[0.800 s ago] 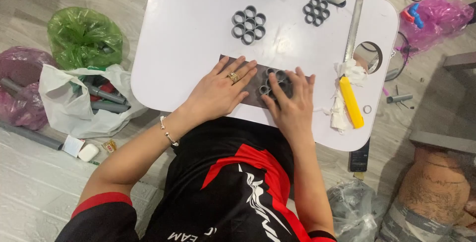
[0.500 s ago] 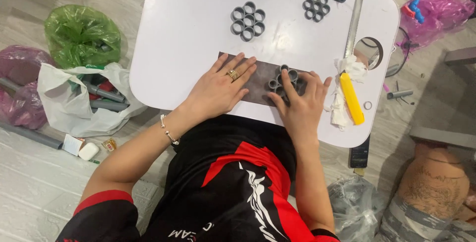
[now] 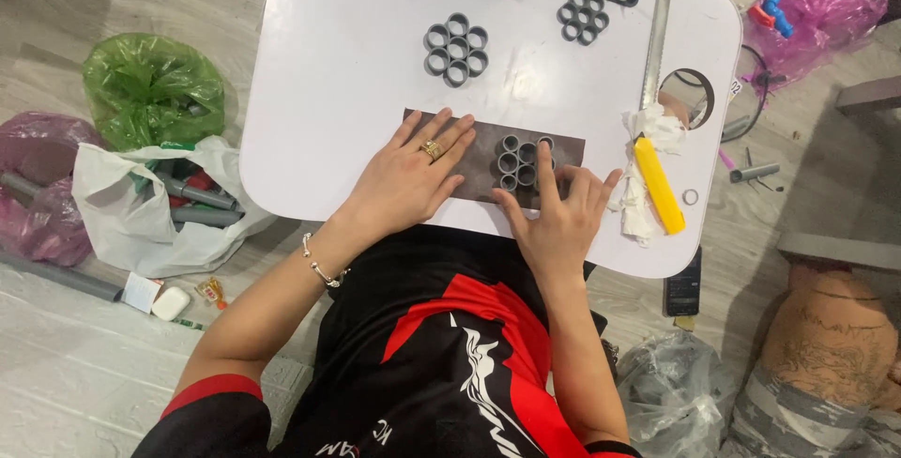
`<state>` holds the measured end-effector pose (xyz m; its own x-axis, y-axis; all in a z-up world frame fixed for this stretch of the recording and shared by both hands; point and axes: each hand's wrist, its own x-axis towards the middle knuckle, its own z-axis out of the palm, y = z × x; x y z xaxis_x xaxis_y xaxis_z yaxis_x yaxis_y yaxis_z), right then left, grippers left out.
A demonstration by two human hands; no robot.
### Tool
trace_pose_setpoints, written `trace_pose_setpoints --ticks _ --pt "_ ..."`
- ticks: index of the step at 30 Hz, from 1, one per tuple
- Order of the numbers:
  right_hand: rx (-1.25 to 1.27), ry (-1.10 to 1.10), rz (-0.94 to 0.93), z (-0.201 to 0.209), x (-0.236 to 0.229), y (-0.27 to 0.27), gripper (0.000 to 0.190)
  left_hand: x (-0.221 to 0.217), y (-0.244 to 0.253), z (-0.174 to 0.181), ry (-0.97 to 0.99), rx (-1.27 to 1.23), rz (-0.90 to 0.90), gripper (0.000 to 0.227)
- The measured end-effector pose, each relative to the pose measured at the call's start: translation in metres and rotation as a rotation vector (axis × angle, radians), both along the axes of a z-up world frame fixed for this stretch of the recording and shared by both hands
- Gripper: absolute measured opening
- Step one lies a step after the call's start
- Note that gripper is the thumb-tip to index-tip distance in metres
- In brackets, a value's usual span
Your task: Sanding the edges of a plastic component using sandpaper on a flat surface.
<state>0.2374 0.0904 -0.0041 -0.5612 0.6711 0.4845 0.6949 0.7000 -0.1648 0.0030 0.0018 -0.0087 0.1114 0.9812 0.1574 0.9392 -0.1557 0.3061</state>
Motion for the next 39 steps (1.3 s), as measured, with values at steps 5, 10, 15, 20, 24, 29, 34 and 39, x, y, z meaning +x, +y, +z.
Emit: trace_pose_setpoints --ticks 5,10,15,20,24,29,34,39 --pt "-0.080 0.163 0.093 0.007 0.010 0.007 0.056 0.000 -0.001 -0.001 -0.015 0.014 0.003 0.059" --pt "-0.134 0.161 0.214 0.010 -0.009 -0.005 0.058 -0.001 -0.001 -0.001 -0.009 0.036 0.006 0.059" --pt "-0.117 -0.098 0.223 0.009 -0.019 -0.012 0.062 0.000 0.001 0.005 -0.009 0.036 0.009 0.058" --pt "-0.055 0.046 0.222 0.003 -0.018 -0.015 0.075 -0.001 -0.001 0.005 0.020 0.074 0.013 0.059" --pt "-0.061 -0.018 0.221 0.005 -0.024 -0.017 0.075 0.003 -0.001 0.014 0.046 0.076 0.040 0.057" --pt "-0.050 0.064 0.163 0.006 -0.021 -0.015 0.080 0.004 0.001 0.017 0.078 0.037 0.044 0.058" --pt "-0.084 -0.055 0.169 0.005 -0.022 -0.011 0.078 0.006 0.001 0.020 0.077 -0.023 0.056 0.058" --pt "0.008 0.103 0.183 0.005 -0.019 -0.003 0.084 0.005 0.002 0.015 0.072 0.007 0.058 0.058"
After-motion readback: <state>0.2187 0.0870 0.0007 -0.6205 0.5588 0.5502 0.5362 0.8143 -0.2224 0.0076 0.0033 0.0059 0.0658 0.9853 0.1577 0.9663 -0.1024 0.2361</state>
